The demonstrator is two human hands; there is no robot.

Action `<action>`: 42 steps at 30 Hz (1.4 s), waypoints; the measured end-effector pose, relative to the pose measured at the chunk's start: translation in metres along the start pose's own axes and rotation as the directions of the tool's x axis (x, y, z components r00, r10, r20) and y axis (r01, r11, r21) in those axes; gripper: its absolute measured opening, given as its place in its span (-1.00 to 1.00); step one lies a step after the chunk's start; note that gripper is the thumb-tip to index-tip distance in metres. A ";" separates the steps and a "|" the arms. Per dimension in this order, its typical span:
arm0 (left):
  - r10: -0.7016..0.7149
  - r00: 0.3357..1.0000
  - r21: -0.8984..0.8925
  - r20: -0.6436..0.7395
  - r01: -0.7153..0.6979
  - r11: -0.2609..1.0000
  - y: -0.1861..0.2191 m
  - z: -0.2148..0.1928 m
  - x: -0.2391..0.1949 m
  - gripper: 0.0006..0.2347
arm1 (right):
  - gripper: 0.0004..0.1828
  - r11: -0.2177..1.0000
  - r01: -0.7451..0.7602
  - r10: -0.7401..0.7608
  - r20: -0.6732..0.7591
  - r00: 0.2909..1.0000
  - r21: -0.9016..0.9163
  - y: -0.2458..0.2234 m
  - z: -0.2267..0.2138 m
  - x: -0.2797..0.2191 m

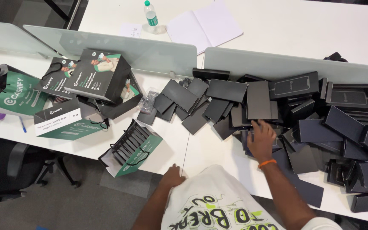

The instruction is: The person organizes flat black boxes by picking them up from a pile and placing them into a small storage bin one by one.

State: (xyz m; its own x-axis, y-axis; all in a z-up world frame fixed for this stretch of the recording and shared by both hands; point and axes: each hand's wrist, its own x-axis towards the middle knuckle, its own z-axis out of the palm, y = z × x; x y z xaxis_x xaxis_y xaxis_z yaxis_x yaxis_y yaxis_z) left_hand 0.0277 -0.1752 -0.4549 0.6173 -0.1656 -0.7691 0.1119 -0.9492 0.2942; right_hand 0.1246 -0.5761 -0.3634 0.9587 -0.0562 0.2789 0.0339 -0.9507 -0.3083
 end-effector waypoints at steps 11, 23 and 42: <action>-0.009 0.999 -0.096 0.047 0.013 0.995 -0.013 -0.013 -0.003 -0.33 | -0.33 0.949 0.089 -0.043 0.153 0.987 -0.303 0.035 0.020 0.049; 0.124 0.989 -0.602 -0.074 -0.144 0.786 -0.020 -0.027 -0.002 -0.85 | -0.40 0.962 0.109 -0.079 0.125 0.989 -0.250 0.047 0.016 0.053; 0.921 0.269 -0.803 0.281 -0.460 0.379 0.171 -0.092 -0.115 -0.57 | -0.59 0.892 -0.305 0.362 -0.126 0.924 0.333 0.027 -0.036 0.061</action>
State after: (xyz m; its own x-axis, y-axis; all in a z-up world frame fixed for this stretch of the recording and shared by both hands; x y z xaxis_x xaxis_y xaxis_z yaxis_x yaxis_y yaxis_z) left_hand 0.0474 -0.2935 -0.2640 0.0504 -0.9942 -0.0946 0.3836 -0.0682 0.9210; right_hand 0.1740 -0.6164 -0.3220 0.8621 -0.4346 0.2605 -0.1677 -0.7299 -0.6627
